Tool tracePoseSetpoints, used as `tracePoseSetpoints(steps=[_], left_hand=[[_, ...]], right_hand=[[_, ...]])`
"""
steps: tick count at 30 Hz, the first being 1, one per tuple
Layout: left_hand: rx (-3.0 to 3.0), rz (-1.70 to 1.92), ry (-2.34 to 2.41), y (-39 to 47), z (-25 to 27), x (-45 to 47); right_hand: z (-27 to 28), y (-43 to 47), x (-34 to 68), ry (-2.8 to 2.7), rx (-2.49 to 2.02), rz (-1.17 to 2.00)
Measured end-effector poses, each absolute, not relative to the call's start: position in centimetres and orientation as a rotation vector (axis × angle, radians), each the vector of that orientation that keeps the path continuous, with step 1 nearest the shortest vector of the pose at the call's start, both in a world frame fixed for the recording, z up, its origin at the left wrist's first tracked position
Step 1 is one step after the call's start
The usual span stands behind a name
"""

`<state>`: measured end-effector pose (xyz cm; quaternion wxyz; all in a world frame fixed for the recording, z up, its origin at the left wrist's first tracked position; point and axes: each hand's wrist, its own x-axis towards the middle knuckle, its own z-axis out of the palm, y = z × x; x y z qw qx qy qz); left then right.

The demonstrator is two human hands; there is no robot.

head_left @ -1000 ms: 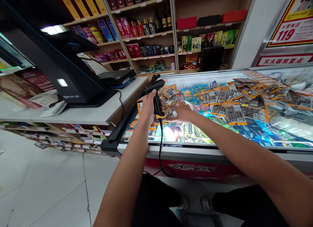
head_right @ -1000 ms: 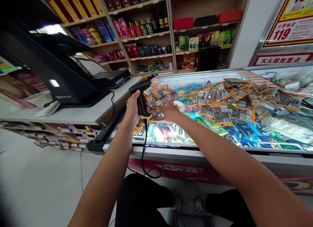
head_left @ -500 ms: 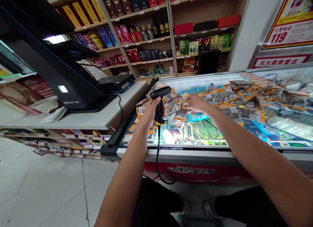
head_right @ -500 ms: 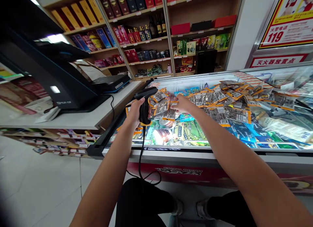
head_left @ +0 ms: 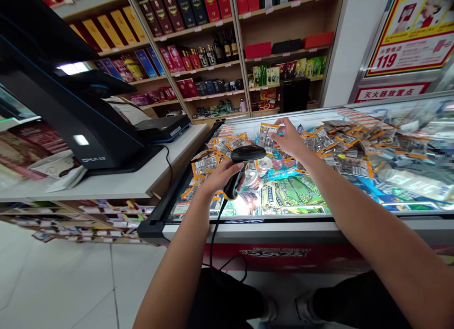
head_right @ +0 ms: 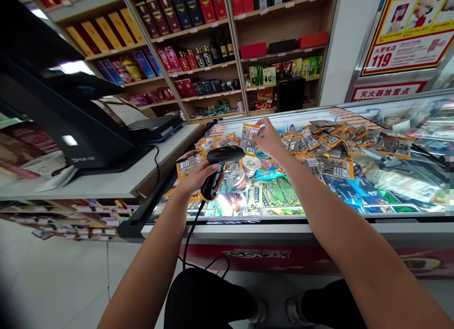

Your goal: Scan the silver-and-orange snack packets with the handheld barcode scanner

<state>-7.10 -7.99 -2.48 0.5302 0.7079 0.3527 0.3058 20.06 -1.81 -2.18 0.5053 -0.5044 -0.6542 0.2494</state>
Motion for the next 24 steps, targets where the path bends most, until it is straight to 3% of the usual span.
tracePoseSetpoints(steps=[11,24], left_hand=[[1.706,0.677,0.849,-7.8,-2.9,-7.0],[1.631,0.926,0.956,-7.7,-2.5,-6.9]], right_hand=[[-2.5,-1.6,20.1,-1.558,-1.201,0.582],[-3.2,1.4,26.8,-1.495,-1.533,0.111]])
